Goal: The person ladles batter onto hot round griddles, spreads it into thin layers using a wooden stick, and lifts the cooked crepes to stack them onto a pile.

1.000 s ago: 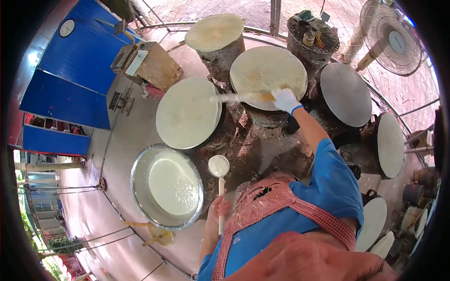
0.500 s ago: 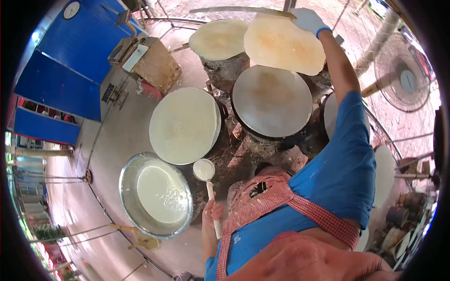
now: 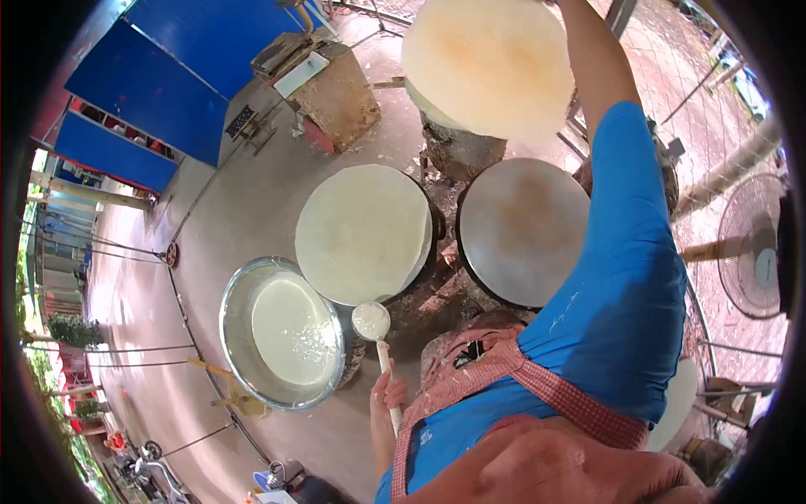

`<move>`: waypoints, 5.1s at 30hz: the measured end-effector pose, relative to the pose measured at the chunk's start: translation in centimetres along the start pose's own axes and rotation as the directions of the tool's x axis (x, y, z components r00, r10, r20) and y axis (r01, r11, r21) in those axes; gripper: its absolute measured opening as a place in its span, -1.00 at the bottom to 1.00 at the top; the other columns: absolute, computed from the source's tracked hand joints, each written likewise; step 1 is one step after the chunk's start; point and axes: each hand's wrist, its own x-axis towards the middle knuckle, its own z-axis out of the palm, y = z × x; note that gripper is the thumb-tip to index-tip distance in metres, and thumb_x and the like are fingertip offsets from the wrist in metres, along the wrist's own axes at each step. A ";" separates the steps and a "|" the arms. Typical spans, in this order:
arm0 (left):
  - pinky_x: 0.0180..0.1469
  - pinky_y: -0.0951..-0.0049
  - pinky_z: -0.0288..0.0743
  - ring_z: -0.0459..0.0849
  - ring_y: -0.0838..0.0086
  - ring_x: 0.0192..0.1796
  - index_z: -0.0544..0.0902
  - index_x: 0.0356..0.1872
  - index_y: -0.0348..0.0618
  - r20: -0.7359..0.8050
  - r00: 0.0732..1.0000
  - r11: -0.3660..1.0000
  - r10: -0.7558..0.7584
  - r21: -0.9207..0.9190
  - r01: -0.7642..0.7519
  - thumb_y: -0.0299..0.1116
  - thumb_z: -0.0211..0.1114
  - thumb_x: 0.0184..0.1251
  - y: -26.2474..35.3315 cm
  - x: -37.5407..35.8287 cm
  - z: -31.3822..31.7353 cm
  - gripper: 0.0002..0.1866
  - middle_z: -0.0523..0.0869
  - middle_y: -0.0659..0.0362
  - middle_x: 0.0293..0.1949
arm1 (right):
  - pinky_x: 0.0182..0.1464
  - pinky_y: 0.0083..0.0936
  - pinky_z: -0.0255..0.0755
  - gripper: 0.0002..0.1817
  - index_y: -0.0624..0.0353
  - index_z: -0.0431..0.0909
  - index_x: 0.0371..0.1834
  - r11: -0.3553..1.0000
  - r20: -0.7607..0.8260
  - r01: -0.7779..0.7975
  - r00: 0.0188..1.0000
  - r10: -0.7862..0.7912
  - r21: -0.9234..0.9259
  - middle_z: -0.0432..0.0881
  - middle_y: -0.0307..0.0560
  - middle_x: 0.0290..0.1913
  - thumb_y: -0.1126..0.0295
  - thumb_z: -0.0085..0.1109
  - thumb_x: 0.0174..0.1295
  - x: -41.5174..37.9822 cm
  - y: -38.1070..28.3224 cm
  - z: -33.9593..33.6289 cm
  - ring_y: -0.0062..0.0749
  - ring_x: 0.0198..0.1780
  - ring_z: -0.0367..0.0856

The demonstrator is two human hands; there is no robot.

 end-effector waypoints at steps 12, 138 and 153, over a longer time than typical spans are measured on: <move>-0.77 0.67 0.17 0.20 0.67 -0.75 0.39 0.13 -0.07 -0.071 0.975 0.969 0.212 -0.118 -0.219 -0.28 -0.08 0.39 -3.3 0.1 2.9 -0.67 0.23 0.27 -0.67 | -0.70 -0.44 0.27 -0.87 0.22 0.46 -0.67 -0.022 -0.039 0.080 0.684 0.729 0.997 0.44 -0.10 -0.68 0.40 0.13 -0.12 -3.3 10.5 33.1 -0.38 -0.70 0.43; -0.34 0.60 0.37 0.49 0.49 -0.25 0.14 0.31 -0.19 0.361 0.932 -0.627 0.035 0.734 -0.261 -0.63 -0.02 0.00 3.5 17.8 3.7 -0.30 0.39 0.01 0.19 | -0.29 -0.45 0.44 -0.61 0.22 0.60 -0.20 0.267 -0.171 -0.134 0.488 0.856 0.954 0.64 0.08 -0.37 0.19 0.18 -0.04 -50.0 -4.6 39.7 -0.23 -0.34 0.62; -0.24 0.47 0.45 0.57 0.40 -0.29 0.16 0.31 -0.10 0.579 0.815 -0.857 -0.016 0.411 -0.309 -0.55 0.01 0.02 2.9 16.5 2.4 -0.31 0.46 -0.04 0.13 | -0.69 -0.56 0.11 -0.69 0.27 0.61 -0.19 -0.064 0.203 -0.213 0.737 0.645 0.975 0.48 -0.27 -0.67 0.41 0.27 -0.05 -53.0 1.4 33.6 -0.63 -0.70 0.30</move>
